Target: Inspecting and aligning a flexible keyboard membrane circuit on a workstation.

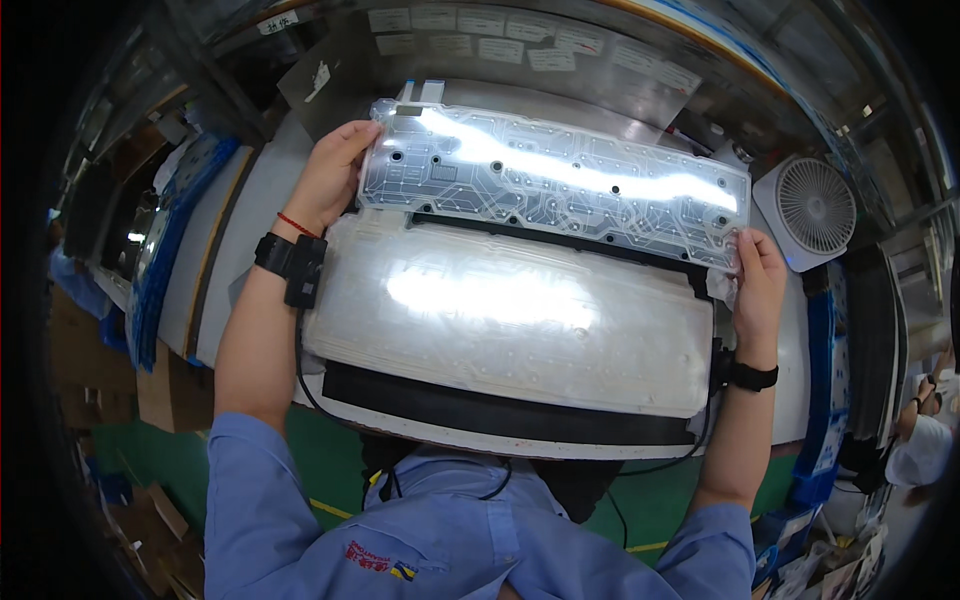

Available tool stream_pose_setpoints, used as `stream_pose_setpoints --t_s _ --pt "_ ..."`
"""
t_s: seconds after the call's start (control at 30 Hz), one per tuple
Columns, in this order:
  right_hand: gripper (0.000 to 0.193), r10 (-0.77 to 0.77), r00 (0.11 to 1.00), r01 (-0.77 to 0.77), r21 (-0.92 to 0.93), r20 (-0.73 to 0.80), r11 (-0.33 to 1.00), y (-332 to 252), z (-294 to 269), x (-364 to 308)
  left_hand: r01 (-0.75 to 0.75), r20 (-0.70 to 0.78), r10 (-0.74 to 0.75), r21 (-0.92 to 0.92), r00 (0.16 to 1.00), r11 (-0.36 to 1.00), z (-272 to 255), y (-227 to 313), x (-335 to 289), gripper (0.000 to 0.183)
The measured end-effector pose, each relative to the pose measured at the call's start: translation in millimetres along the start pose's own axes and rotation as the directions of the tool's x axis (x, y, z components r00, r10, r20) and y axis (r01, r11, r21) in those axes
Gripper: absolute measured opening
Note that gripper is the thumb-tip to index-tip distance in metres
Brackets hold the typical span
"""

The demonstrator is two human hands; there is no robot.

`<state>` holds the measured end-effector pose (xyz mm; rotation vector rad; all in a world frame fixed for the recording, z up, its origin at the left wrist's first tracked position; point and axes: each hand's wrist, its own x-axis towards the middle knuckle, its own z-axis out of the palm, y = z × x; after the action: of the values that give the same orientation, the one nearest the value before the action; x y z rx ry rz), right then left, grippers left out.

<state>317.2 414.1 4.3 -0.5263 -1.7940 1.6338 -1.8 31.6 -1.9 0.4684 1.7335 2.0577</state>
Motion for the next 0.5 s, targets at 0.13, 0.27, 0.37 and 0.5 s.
stream_pose_setpoints --t_s 0.13,0.27,0.37,0.5 --pt "0.018 -0.036 0.998 0.035 -0.011 -0.047 0.999 -7.6 -0.1 -2.4 -0.076 0.085 0.076 -0.008 0.993 0.997 -11.7 3.8 -1.6 0.019" --pt "0.021 -0.145 0.988 0.147 0.048 -0.046 0.988 -7.9 -2.1 -4.1 -0.171 0.203 0.214 -0.213 0.955 0.962 -19.3 4.7 -2.7 0.022" --pt "0.021 -0.125 0.984 0.139 0.107 -0.125 0.985 -13.2 6.9 -6.3 -0.165 0.105 0.189 -0.207 0.976 0.964 -11.5 9.5 -6.5 0.023" --pt "0.019 -0.138 0.984 0.149 0.103 -0.112 0.983 -3.0 -1.8 -0.4 -0.109 0.017 0.11 -0.038 0.994 0.993 -2.4 9.8 -6.0 0.022"
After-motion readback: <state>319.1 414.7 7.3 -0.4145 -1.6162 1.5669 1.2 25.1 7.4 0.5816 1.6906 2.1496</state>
